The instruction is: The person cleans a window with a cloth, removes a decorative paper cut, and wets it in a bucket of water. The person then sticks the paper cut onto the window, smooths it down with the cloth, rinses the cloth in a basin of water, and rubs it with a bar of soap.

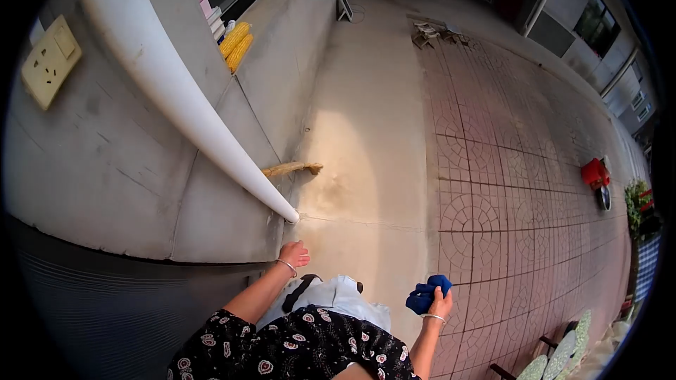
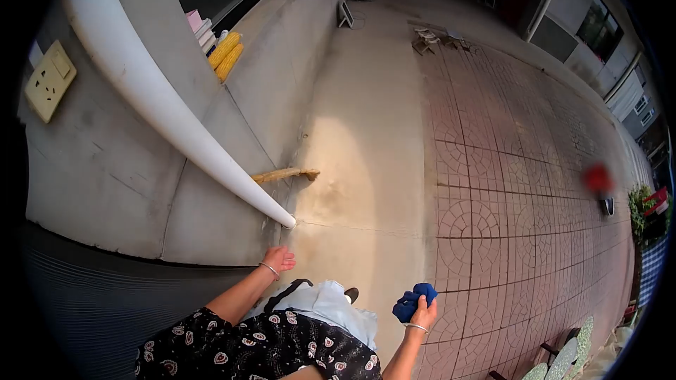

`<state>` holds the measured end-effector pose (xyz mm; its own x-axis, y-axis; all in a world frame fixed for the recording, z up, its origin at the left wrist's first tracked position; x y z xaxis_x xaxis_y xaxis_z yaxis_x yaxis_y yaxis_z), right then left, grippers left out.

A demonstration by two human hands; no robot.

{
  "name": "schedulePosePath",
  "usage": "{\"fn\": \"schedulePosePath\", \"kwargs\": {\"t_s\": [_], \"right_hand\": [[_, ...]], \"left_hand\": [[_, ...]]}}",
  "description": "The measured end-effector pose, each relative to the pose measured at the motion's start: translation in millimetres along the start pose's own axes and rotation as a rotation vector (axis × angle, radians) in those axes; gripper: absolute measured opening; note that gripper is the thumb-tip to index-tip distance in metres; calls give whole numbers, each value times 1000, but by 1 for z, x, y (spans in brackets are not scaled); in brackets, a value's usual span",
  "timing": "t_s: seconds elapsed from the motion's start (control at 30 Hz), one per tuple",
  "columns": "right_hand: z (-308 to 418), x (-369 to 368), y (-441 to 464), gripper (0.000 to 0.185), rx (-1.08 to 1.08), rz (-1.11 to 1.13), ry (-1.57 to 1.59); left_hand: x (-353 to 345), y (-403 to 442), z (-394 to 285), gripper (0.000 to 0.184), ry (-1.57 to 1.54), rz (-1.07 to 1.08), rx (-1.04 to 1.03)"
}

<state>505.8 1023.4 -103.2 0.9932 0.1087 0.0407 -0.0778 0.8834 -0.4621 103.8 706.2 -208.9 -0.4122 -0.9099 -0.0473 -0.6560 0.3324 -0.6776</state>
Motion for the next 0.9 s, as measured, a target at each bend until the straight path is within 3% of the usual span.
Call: {"fn": "schedulePosePath", "kwargs": {"t_s": [0.33,0.67,0.9], "right_hand": [[108,-181,118,24,-5,305,-52],[181,-323,195,26,-98,408,-4],[218,-394,262,23,-139,458,-6]], "left_hand": [[-46,72,-32,39,-40,-122,77],[-130,195,-212,38,-138,-40,-61],[-176,250,-263,38,-147,-29,-48]]}}
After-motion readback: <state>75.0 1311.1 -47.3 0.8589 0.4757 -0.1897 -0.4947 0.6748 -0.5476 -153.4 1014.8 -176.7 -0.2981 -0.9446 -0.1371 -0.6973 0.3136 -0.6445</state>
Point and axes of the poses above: each hand's wrist, its own y-axis towards the middle knuckle, its own x-axis out of the back of the hand, z = x × y, the point moved 10 cm from there along y, towards the middle knuckle, and after that the axes turned 11 degrees about -x, right-handed, at the moved point
